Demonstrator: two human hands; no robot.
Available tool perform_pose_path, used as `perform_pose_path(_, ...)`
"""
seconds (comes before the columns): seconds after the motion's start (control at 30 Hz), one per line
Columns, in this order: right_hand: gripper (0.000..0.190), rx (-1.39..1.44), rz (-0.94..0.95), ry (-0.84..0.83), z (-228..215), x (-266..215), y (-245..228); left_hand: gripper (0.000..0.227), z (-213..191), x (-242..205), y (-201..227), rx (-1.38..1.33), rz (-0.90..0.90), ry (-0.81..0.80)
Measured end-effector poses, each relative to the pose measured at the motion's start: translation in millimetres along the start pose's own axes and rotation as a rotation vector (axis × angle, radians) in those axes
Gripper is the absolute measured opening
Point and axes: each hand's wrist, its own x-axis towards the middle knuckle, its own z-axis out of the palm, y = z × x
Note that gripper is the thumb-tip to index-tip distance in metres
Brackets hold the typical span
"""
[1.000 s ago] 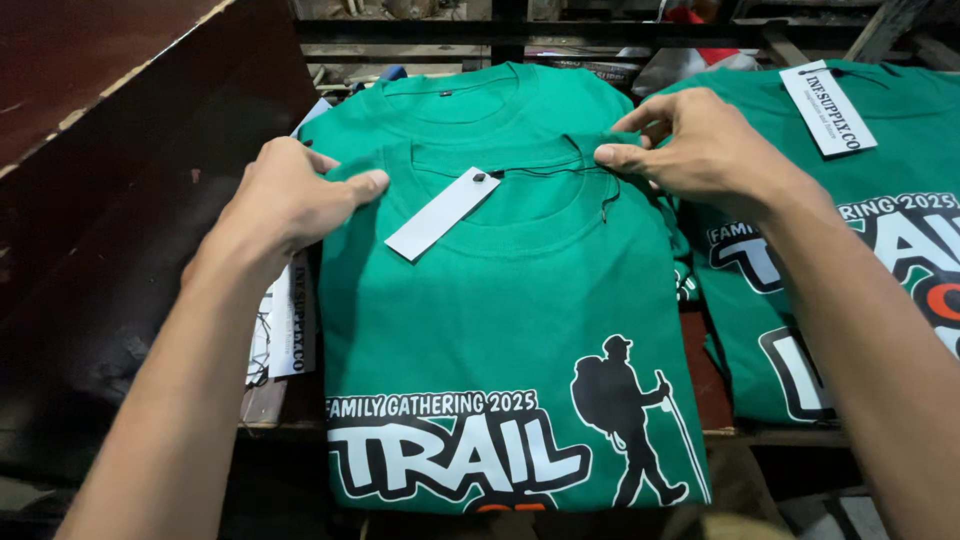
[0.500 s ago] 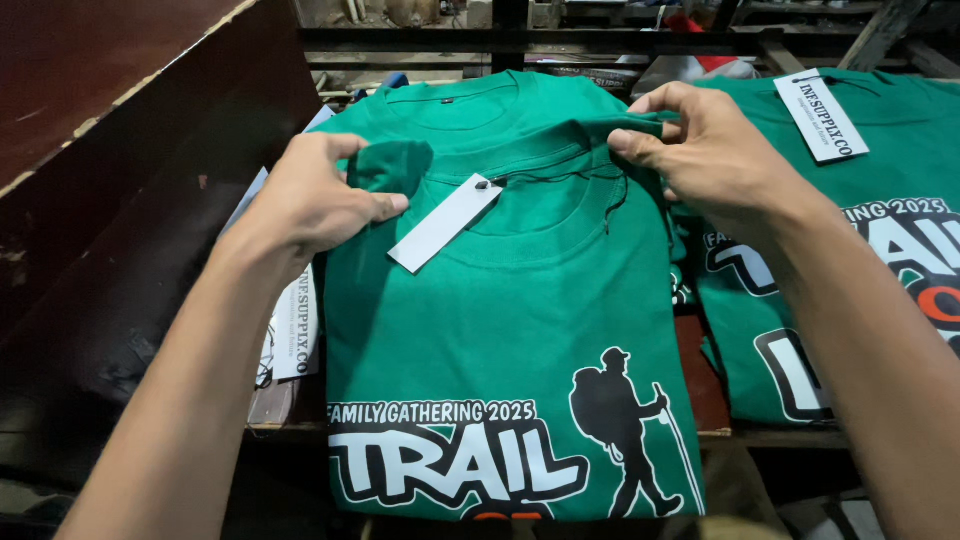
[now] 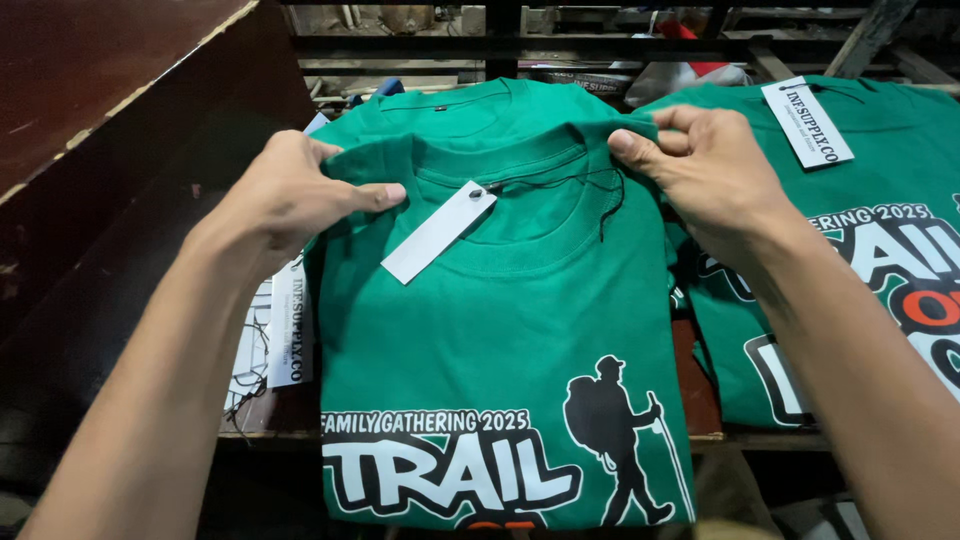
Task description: The person attaches white tags to green t-shirts by threading a black string through the tag and the shirt's collar. They then fold the shirts and place them in a stack on the table.
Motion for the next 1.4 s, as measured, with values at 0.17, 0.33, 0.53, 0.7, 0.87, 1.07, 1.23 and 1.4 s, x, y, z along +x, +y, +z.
perform_pose_path(0.17, 0.028, -0.038, 0.005, 0.022, 1, 2, 1, 0.076, 1, -1, -6, -0.232, 0.052, 0.008)
perform_pose_path(0.33, 0.028, -0.056, -0.034, 0.125, -9, 38, 46, 0.036, 5, 73, -67, -0.479, 0.28, 0.063)
perform_pose_path(0.53, 0.043, -0.338, 0.039, 0.203, -7, 35, 48, 0.074, 5, 63, -69, -0.399, 0.117, 0.017)
perform_pose_path(0.7, 0.078, -0.527, -0.009, 0.207, 1, 47, 21, 0.025, 14, 45, -32, -0.288, 0.176, 0.156)
perform_pose_path(0.87, 0.044, -0.396, 0.353, -0.053, 8, 2, -33, 0.069, 9, 35, -33, 0.114, 0.145, 0.191)
perform_pose_path(1.07, 0.063, -0.401, 0.329, -0.142, 10, -33, -51, 0.065, 7, 20, -34, 0.25, 0.165, 0.124)
perform_pose_path(1.23, 0.02, -0.425, 0.15, -0.105, 6, -39, -54, 0.04, 11, 25, -36, 0.22, 0.407, 0.122)
perform_pose_path(1.4, 0.011, -0.264, 0.119, -0.096, 2, -51, -66, 0.027, 20, 18, -33, 0.011, 0.559, 0.223)
